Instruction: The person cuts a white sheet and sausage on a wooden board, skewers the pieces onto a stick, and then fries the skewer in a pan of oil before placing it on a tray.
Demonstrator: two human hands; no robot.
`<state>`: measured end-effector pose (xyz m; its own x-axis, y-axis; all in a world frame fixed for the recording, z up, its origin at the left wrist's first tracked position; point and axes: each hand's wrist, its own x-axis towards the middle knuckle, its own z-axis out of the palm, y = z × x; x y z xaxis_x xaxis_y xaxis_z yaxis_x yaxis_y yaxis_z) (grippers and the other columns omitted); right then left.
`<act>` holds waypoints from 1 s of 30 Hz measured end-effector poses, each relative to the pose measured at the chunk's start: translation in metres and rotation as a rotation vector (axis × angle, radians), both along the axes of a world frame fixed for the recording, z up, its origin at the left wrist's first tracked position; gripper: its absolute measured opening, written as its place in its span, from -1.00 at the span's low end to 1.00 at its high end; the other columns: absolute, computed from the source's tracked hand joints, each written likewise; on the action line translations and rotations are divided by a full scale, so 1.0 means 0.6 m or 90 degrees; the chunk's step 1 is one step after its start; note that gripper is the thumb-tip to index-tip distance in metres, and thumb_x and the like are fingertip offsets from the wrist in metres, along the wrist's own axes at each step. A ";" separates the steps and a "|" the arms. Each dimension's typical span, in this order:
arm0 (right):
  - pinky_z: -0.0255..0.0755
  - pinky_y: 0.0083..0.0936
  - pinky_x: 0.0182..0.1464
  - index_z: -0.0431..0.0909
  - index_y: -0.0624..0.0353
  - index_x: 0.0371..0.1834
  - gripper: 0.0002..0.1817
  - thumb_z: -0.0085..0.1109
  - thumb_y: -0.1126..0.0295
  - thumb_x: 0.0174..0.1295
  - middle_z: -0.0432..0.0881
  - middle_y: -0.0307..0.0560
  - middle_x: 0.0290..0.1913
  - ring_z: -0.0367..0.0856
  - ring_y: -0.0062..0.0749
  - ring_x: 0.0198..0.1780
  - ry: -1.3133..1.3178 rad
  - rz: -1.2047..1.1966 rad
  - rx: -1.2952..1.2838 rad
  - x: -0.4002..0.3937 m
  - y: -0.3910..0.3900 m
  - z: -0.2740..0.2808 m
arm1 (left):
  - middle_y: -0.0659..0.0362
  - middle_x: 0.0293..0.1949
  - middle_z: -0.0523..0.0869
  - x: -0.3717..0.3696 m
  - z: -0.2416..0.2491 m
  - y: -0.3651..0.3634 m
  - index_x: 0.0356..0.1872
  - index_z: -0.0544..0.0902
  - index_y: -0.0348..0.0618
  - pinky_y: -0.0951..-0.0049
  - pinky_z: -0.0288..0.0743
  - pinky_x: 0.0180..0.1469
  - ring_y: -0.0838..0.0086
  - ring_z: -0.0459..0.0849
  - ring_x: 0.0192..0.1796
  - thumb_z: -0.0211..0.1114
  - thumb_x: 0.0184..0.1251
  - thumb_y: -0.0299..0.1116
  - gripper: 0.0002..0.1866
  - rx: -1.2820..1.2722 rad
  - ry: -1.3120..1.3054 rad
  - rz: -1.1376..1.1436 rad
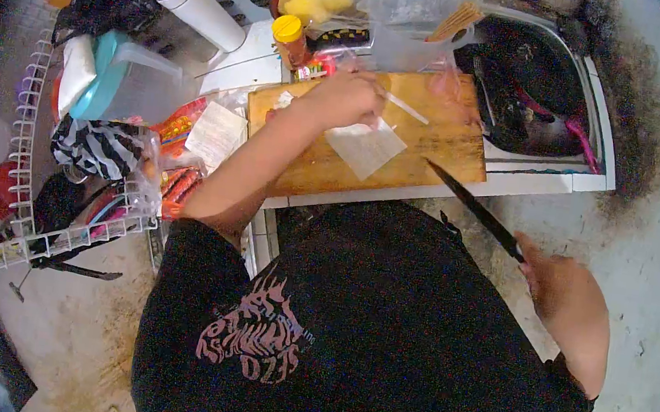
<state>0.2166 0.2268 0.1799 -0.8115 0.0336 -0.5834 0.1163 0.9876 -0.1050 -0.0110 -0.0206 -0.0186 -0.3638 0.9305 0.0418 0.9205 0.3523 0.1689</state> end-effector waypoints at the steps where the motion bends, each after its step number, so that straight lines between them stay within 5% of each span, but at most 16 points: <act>1: 0.31 -0.20 -0.37 0.34 0.04 0.08 -0.60 -0.05 0.42 0.11 0.47 0.20 -0.49 0.46 0.08 -0.44 0.036 -0.010 -0.005 0.002 0.005 -0.001 | 0.34 -0.36 0.57 0.001 -0.003 0.008 -0.50 0.62 0.07 0.21 0.20 -0.08 0.43 0.47 -0.11 0.28 -0.16 -0.18 -0.84 0.004 -0.008 -0.007; 5: 0.28 -0.23 -0.38 0.39 0.09 0.03 -0.62 -0.01 0.47 0.08 0.46 0.22 -0.47 0.43 0.10 -0.45 0.198 -0.028 -0.098 0.011 0.028 -0.015 | 0.31 -0.30 0.57 0.020 -0.035 0.040 -0.44 0.62 0.05 0.21 0.21 -0.04 0.41 0.46 -0.09 0.25 -0.08 -0.18 -0.83 0.123 -0.062 -0.077; 13: 0.28 -0.22 -0.39 0.38 0.11 0.03 -0.61 -0.01 0.47 0.06 0.46 0.22 -0.45 0.42 0.12 -0.42 0.140 -0.075 -0.185 0.025 0.073 -0.050 | 0.35 -0.28 0.54 0.019 -0.029 0.051 -0.50 0.57 -0.01 0.29 0.23 0.01 0.44 0.44 -0.07 0.23 -0.08 -0.21 -0.85 0.109 -0.101 -0.167; 21: 0.28 -0.19 -0.43 0.35 0.04 0.08 -0.58 0.00 0.42 0.08 0.46 0.20 -0.51 0.45 0.09 -0.46 0.110 -0.121 -0.224 0.032 0.109 -0.084 | 0.23 -0.28 0.52 0.042 -0.031 0.055 -0.40 0.50 -0.07 0.31 0.28 -0.02 0.38 0.45 -0.08 0.20 -0.06 -0.28 -0.82 0.100 0.011 -0.113; 30: 0.34 -0.17 -0.42 0.37 0.00 0.06 -0.63 -0.05 0.35 0.12 0.50 0.15 -0.49 0.47 0.06 -0.47 0.124 -0.083 -0.265 0.017 0.128 -0.090 | 0.24 -0.24 0.51 0.039 -0.021 0.079 -0.36 0.58 0.01 0.30 0.19 -0.05 0.36 0.41 -0.08 0.32 -0.12 -0.22 -0.76 0.117 -0.094 0.000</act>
